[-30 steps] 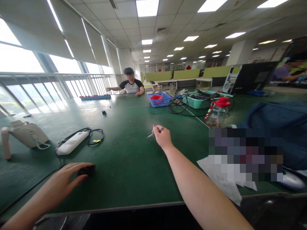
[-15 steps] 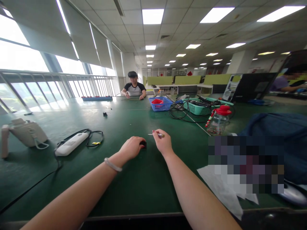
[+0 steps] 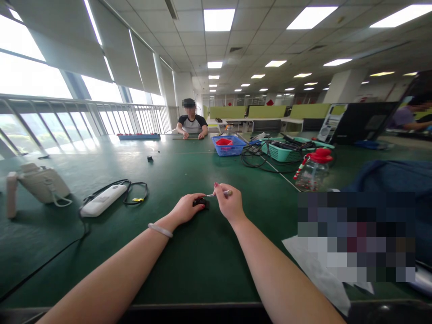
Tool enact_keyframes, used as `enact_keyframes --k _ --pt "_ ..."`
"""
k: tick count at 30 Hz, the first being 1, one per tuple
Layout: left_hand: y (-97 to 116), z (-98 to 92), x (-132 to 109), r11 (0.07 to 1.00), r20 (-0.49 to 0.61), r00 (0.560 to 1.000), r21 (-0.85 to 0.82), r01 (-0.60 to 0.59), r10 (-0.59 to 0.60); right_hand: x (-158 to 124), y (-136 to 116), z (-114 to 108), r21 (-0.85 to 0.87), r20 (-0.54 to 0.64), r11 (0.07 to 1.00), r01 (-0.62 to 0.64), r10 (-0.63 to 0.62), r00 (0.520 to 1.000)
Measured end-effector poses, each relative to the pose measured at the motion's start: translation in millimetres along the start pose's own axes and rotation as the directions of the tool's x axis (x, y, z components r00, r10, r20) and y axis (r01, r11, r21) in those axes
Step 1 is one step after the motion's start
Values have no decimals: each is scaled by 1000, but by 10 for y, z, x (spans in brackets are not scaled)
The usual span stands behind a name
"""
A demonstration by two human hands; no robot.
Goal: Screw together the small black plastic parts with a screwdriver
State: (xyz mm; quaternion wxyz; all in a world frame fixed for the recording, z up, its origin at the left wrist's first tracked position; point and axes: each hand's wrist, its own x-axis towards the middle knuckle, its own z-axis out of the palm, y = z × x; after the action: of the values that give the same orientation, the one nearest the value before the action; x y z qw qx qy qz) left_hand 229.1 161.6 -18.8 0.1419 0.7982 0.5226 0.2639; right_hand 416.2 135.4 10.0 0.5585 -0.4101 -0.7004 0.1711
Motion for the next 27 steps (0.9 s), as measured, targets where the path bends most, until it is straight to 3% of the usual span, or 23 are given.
enact_keyframes --k 5,11,27 --pt "7 7 -19 999 -23 1000 37 -10 11 -37 -115 30 -128 122 977 170 -154 980" --pt "14 -15 -28 996 -9 996 -2 -89 89 -72 -161 95 -283 299 891 355 -270 915" --pt "32 -52 -50 1000 -13 1000 3 -22 22 -111 -261 140 -403 450 676 618 -442 776"
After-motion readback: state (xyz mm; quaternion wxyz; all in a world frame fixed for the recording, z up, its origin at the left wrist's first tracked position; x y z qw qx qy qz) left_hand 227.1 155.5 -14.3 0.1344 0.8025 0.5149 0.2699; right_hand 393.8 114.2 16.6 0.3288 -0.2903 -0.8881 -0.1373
